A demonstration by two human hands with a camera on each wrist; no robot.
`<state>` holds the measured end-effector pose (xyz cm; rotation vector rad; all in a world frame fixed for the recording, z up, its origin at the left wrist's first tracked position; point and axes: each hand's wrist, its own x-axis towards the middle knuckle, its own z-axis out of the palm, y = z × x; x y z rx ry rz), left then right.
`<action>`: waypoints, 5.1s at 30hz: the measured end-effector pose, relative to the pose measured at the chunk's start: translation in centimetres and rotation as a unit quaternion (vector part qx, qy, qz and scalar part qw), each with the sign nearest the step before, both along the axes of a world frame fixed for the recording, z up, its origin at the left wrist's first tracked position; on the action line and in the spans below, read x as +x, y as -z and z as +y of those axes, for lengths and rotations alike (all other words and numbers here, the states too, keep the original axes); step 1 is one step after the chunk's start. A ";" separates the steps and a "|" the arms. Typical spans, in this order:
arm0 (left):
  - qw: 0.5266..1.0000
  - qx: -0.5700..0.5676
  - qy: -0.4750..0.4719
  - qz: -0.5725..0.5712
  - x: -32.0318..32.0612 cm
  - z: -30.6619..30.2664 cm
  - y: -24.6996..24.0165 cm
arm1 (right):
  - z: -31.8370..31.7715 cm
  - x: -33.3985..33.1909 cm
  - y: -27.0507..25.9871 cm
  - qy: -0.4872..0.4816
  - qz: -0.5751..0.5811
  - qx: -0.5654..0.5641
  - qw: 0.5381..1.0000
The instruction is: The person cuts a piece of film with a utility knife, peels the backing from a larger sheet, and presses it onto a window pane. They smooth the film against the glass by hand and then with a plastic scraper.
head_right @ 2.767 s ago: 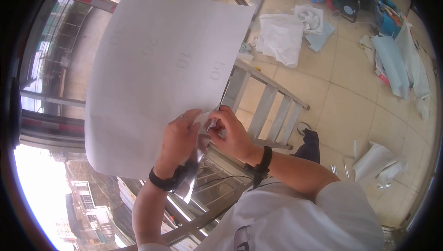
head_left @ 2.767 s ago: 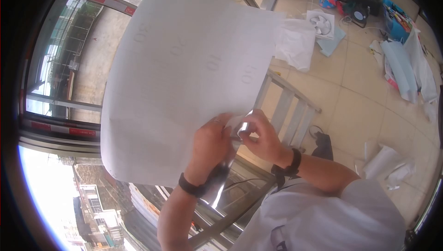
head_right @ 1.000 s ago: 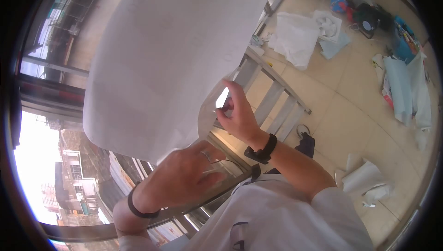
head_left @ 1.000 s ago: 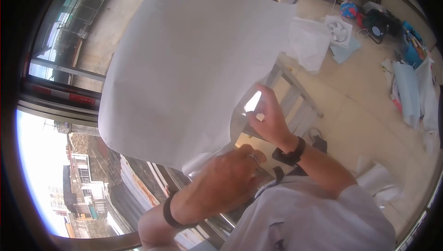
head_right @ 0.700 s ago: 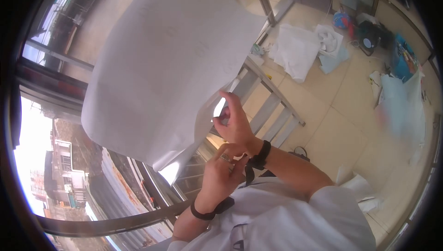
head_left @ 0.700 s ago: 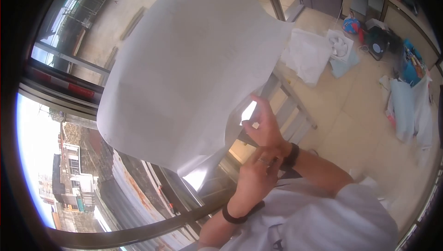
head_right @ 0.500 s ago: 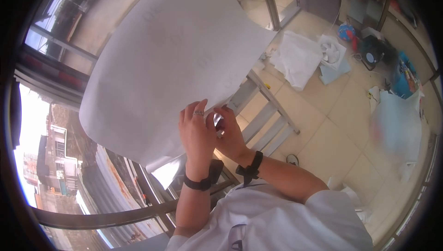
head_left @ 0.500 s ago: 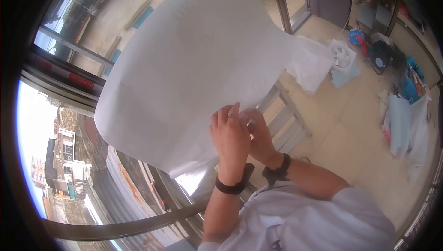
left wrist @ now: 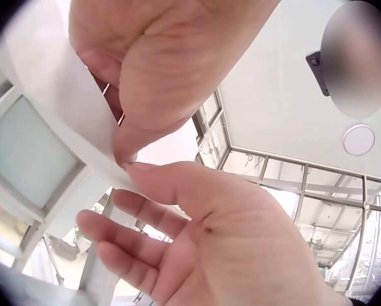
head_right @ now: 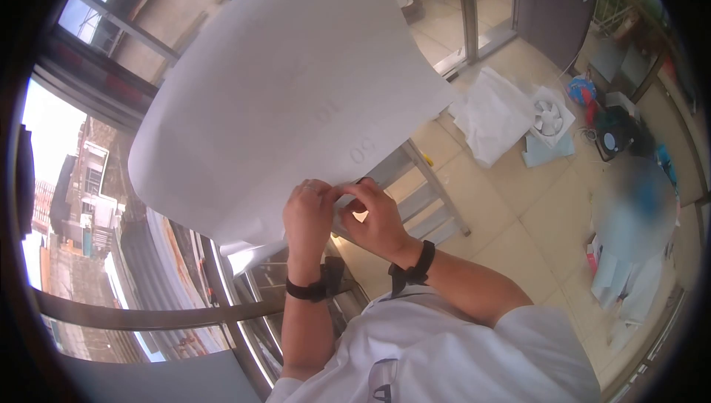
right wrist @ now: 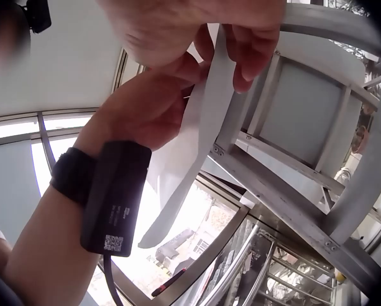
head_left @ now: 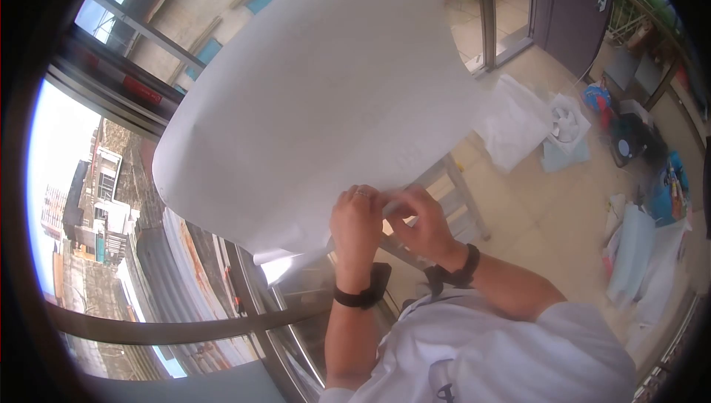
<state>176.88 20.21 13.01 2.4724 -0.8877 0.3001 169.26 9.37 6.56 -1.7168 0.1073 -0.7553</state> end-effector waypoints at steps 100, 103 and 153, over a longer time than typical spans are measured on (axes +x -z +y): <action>0.990 -0.099 0.051 0.083 0.8 -5.3 -0.7 | -8.6 -2.8 -3.8 -0.058 -0.008 -0.166 0.984; 0.993 -0.080 0.050 0.076 1.1 -5.1 -1.2 | -9.3 -2.5 -3.4 -0.052 -0.010 -0.208 0.977; 0.978 -0.122 0.127 0.109 1.5 -8.5 -0.9 | -11.6 -3.7 -5.7 -0.022 0.001 -0.240 0.970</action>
